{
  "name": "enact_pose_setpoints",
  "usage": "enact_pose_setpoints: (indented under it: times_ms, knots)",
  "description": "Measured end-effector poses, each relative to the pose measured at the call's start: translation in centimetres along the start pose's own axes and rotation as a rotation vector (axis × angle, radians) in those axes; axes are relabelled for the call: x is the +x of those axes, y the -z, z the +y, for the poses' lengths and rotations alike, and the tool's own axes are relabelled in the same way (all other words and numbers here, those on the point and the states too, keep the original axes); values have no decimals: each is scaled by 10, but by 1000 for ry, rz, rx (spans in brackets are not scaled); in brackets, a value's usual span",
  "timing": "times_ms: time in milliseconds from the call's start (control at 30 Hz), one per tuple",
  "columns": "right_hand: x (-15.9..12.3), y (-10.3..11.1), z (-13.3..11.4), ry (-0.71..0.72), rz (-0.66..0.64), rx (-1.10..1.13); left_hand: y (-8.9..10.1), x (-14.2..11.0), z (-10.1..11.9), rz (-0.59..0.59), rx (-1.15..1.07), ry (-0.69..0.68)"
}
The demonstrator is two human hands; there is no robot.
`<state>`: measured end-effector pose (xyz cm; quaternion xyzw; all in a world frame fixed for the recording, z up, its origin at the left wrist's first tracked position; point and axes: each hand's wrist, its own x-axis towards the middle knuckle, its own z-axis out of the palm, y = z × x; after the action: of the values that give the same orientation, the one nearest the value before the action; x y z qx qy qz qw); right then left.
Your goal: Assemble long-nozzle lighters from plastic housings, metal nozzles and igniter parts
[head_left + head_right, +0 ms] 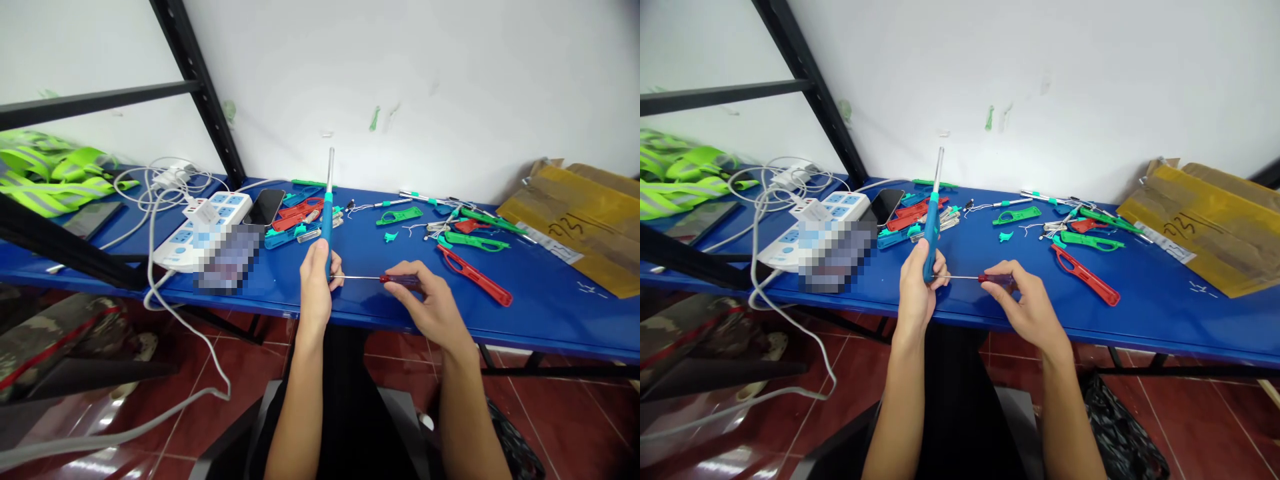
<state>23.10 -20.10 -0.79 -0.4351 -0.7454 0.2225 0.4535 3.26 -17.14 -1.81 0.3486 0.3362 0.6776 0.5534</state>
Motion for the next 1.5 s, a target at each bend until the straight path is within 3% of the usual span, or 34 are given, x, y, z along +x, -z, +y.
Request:
enact_pose_setpoints:
  times_ms: [167, 267, 367, 567, 767, 900, 1033, 1200, 1367, 1500]
  knots:
    - [16, 14, -8, 45, -93, -155, 0, 1, -1, 3, -6, -17]
    - [12, 15, -8, 36, -135, -94, 0, 2, -3, 65, -44, -68]
    - [7, 13, -5, 20, -113, -22, 1, 2, -4, 55, -20, -84]
    - [6, 1, 0, 66, 37, -163, 1, 0, -5, 29, 39, -88]
    - [-8, -8, 8, -14, 40, 182, -1, -1, -4, 5, 42, -98]
    - [-8, -8, 5, -55, 75, 8, -1, -3, -1, -1, 25, -107]
    - [-5, -8, 2, -107, 46, -91, -1, -4, 0, 23, 37, -130]
    - [-8, -9, 5, -88, -23, 203, 0, -3, -2, 23, 26, -123]
    - [-2, -7, 4, -137, 25, 47, 0, -2, -2, -3, 31, -116]
    - [1, -7, 3, -149, -52, 42, -1, -2, 0, 20, 16, -125]
